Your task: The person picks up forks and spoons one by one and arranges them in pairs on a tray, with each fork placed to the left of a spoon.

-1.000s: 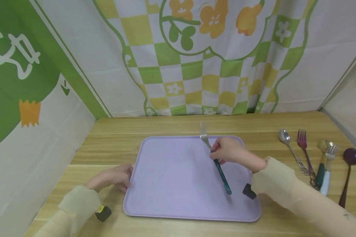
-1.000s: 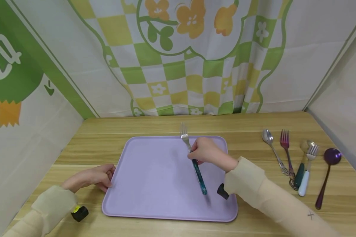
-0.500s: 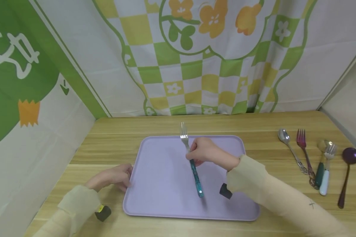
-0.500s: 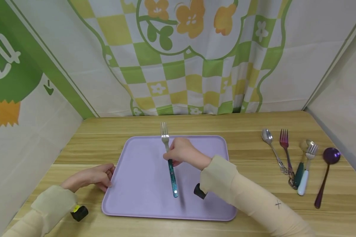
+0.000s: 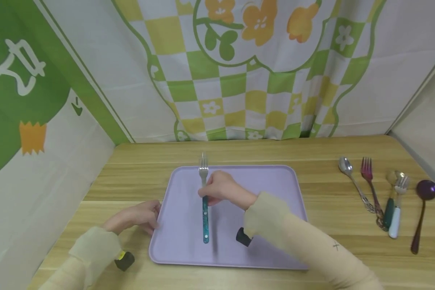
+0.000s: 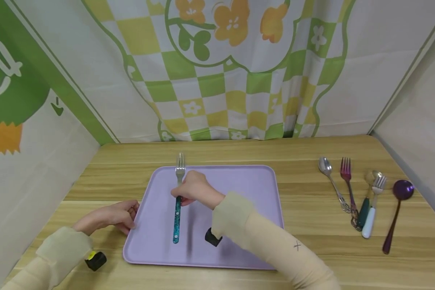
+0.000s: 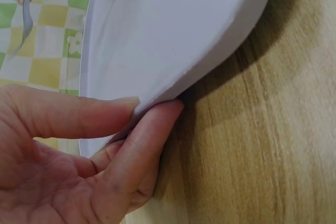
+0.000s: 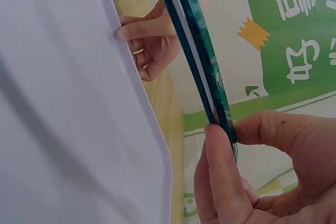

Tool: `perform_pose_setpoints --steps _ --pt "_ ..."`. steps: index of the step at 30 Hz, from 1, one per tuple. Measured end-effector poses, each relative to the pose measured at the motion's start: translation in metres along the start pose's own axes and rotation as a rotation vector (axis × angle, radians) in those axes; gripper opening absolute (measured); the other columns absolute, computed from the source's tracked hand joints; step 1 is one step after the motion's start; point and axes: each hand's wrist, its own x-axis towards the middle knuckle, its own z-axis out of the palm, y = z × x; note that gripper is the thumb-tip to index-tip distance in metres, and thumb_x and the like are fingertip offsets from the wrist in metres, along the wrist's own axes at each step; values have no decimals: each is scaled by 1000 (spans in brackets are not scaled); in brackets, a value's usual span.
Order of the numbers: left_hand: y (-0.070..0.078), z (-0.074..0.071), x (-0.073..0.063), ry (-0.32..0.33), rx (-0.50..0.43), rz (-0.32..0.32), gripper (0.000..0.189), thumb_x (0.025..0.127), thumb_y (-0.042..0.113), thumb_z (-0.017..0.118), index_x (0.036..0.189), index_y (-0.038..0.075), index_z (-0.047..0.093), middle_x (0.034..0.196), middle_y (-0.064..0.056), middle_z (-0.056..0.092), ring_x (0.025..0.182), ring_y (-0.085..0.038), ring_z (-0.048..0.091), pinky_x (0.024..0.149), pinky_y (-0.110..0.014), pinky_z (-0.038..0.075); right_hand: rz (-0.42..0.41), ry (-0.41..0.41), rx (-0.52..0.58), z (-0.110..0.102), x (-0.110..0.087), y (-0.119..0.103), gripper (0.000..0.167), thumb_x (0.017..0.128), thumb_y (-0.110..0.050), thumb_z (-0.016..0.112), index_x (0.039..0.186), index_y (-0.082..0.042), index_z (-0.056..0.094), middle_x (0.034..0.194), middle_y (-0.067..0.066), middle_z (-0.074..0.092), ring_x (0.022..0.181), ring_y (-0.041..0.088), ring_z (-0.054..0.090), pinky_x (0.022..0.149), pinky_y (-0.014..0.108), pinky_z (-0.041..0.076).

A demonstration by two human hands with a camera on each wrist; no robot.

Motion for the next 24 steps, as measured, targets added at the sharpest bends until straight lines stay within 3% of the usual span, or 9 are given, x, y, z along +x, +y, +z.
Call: perform_pose_setpoints --steps 8,14,24 --pt "-1 -1 1 -5 -7 6 35 62 -9 55 95 -8 40 81 -18 52 64 -25 60 60 -37 58 2 12 39 27 10 -6 21 74 -7 66 56 -3 56 50 5 56 42 10 55 55 27 57" --pt "-2 -2 0 -4 2 7 36 62 -8 55 95 -8 41 82 -17 51 65 -23 59 59 -36 58 6 60 58 45 19 -7 33 72 -7 66 47 -10 45 51 10 59 53 24 64 55 28 57" --pt "0 -2 2 -6 25 3 39 61 -6 56 97 -8 42 85 -17 51 66 -23 59 59 -36 58 31 94 60 69 29 -3 17 71 -8 68 63 -3 55 61 15 64 56 25 65 49 23 55"
